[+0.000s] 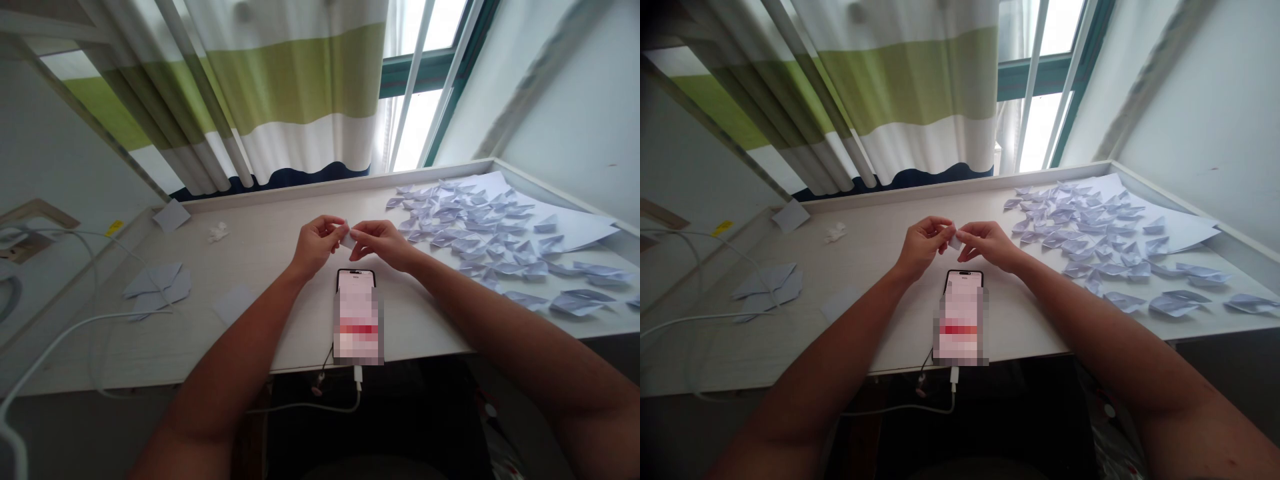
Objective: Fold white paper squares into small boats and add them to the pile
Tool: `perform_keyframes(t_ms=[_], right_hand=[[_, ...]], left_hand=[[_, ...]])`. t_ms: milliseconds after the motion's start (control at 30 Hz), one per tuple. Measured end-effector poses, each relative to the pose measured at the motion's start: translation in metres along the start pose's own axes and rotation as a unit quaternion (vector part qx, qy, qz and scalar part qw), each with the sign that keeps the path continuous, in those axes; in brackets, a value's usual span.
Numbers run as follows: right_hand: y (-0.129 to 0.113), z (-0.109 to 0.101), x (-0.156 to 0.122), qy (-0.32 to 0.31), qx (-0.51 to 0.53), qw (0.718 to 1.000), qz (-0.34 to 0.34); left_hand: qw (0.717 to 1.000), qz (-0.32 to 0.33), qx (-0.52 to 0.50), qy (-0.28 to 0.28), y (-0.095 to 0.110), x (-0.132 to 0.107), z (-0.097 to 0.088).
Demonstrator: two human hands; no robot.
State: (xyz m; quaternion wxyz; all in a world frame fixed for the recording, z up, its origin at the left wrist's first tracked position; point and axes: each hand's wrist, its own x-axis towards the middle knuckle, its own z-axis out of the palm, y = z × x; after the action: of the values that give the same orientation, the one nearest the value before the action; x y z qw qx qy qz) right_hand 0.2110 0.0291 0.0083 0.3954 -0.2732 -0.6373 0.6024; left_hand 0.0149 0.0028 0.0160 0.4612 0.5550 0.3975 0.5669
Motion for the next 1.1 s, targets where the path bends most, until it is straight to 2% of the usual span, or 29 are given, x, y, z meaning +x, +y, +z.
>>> perform_keyframes(t_ms=[200, 400, 533, 833, 967, 1100], right_hand=[[0.005, 0.001, 0.002, 0.044, -0.042, 0.997, -0.038], [0.007, -0.004, 0.003, 0.103, -0.06, 0.99, -0.071], [0.004, -0.005, 0.002, 0.102, -0.044, 0.993, -0.051], [0.002, -0.005, 0.004, 0.125, -0.035, 0.991, -0.013], [0.005, -0.008, 0.005, 0.145, -0.088, 0.985, -0.013], [0.01, -0.006, 0.006, 0.122, -0.088, 0.988, -0.033]], left_hand=[[0.998, 0.026, 0.047, -0.023, 0.003, -0.003, 0.001], [0.989, 0.005, 0.075, -0.126, -0.004, -0.002, -0.002], [0.987, -0.007, 0.042, -0.154, -0.007, -0.002, -0.003], [0.991, -0.047, 0.026, -0.12, -0.009, 0.0, -0.006], [0.993, -0.037, 0.073, -0.081, -0.011, 0.001, -0.005], [0.994, -0.022, 0.091, -0.049, -0.012, 0.0, -0.002]])
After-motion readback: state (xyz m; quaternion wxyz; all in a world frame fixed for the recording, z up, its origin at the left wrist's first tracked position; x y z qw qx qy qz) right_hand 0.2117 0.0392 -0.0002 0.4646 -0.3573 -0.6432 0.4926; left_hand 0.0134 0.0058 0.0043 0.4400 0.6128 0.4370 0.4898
